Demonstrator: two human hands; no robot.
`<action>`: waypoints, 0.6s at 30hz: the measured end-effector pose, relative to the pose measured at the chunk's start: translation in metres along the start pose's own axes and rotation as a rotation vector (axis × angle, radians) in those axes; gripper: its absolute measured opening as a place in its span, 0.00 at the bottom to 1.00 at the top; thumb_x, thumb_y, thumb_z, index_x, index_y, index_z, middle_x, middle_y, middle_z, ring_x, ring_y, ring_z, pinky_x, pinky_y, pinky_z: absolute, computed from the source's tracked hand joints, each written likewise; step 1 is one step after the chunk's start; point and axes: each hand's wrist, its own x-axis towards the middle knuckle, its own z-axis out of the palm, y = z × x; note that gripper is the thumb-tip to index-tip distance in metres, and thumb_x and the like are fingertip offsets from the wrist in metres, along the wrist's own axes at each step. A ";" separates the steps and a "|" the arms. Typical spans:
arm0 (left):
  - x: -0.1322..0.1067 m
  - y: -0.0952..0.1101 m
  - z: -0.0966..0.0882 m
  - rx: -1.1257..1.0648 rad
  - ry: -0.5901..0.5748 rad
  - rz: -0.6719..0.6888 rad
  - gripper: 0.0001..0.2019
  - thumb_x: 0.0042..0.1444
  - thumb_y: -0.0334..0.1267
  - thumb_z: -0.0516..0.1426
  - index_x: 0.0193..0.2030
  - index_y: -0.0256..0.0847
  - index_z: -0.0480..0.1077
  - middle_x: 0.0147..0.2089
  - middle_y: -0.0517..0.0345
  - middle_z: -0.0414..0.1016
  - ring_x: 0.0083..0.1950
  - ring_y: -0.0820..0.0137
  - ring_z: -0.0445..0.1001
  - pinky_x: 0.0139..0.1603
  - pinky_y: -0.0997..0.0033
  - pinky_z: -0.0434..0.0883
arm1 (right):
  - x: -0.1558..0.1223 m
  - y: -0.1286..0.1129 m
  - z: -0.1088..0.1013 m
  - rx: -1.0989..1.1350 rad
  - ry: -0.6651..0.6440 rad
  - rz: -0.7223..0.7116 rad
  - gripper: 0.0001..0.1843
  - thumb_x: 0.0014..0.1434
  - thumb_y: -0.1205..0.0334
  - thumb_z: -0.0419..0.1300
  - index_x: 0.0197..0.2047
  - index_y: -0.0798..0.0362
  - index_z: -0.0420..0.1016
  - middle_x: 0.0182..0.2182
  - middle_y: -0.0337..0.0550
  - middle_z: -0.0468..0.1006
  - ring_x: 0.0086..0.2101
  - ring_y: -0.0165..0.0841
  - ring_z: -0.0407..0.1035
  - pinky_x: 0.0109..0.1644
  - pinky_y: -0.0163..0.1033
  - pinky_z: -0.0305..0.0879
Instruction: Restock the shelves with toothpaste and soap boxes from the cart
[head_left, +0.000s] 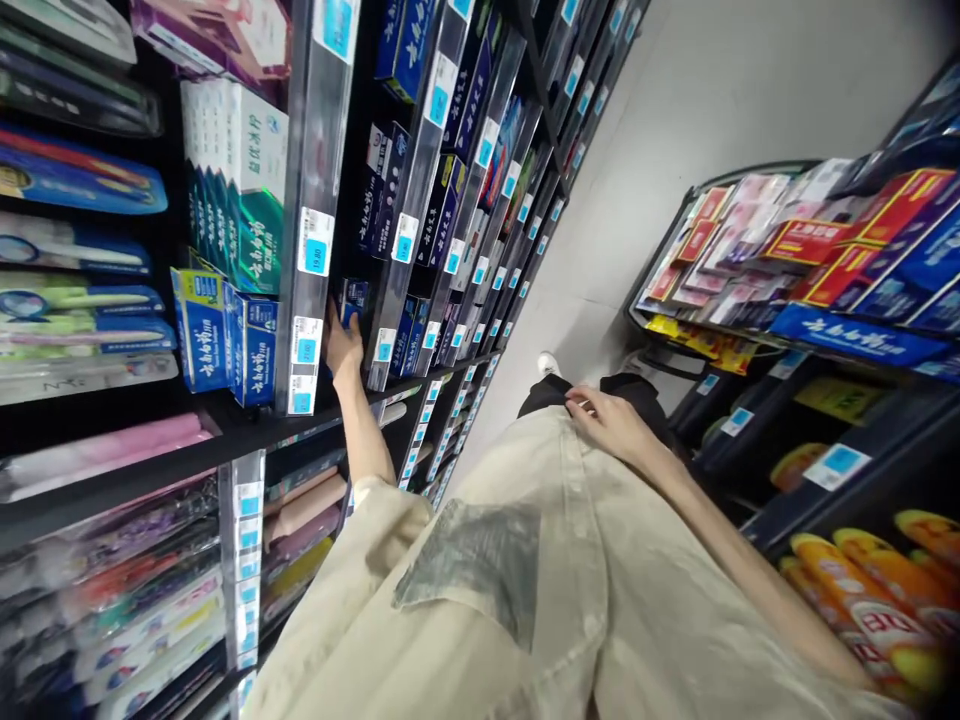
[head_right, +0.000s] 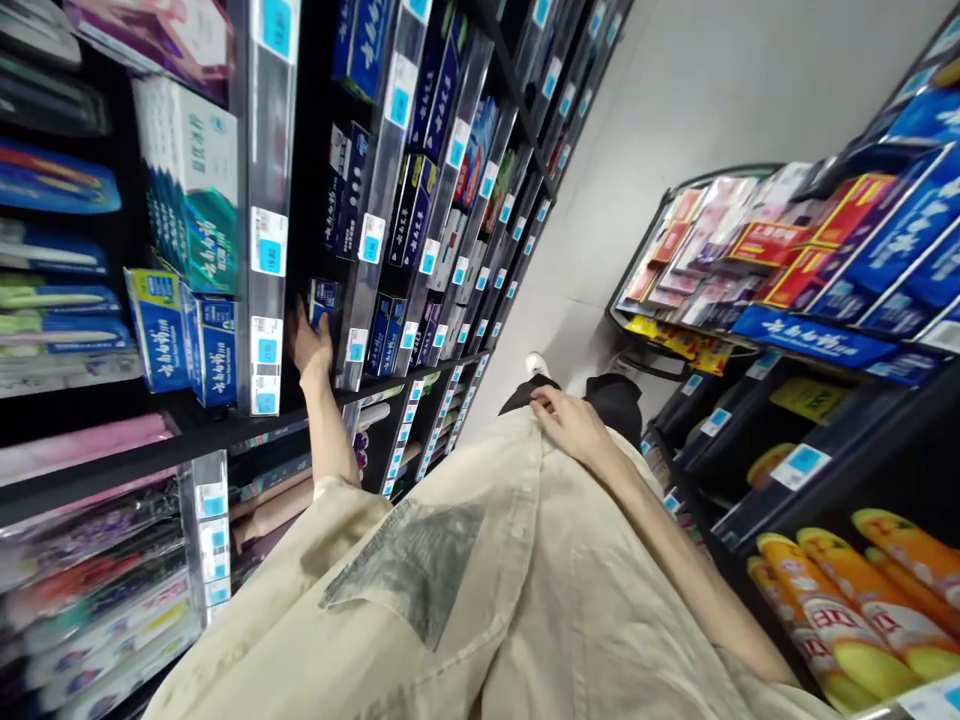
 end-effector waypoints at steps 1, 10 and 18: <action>0.000 -0.003 0.001 -0.004 -0.006 -0.025 0.24 0.73 0.44 0.52 0.70 0.35 0.66 0.76 0.39 0.63 0.80 0.53 0.57 0.77 0.52 0.60 | -0.001 0.005 0.000 0.017 0.009 0.011 0.15 0.71 0.55 0.54 0.52 0.50 0.78 0.44 0.48 0.87 0.42 0.42 0.82 0.47 0.42 0.75; 0.021 -0.020 0.017 0.058 -0.016 -0.135 0.20 0.74 0.29 0.49 0.65 0.10 0.60 0.62 0.35 0.75 0.82 0.60 0.47 0.79 0.49 0.43 | -0.014 0.059 0.015 0.107 0.089 0.143 0.18 0.69 0.50 0.55 0.52 0.50 0.78 0.42 0.49 0.86 0.41 0.44 0.82 0.47 0.46 0.77; 0.051 -0.019 0.015 0.063 -0.057 -0.280 0.16 0.75 0.30 0.48 0.62 0.24 0.68 0.70 0.37 0.69 0.79 0.59 0.56 0.79 0.47 0.52 | -0.017 0.060 0.009 0.102 0.040 0.191 0.18 0.70 0.49 0.54 0.52 0.50 0.77 0.43 0.48 0.86 0.43 0.45 0.82 0.49 0.48 0.77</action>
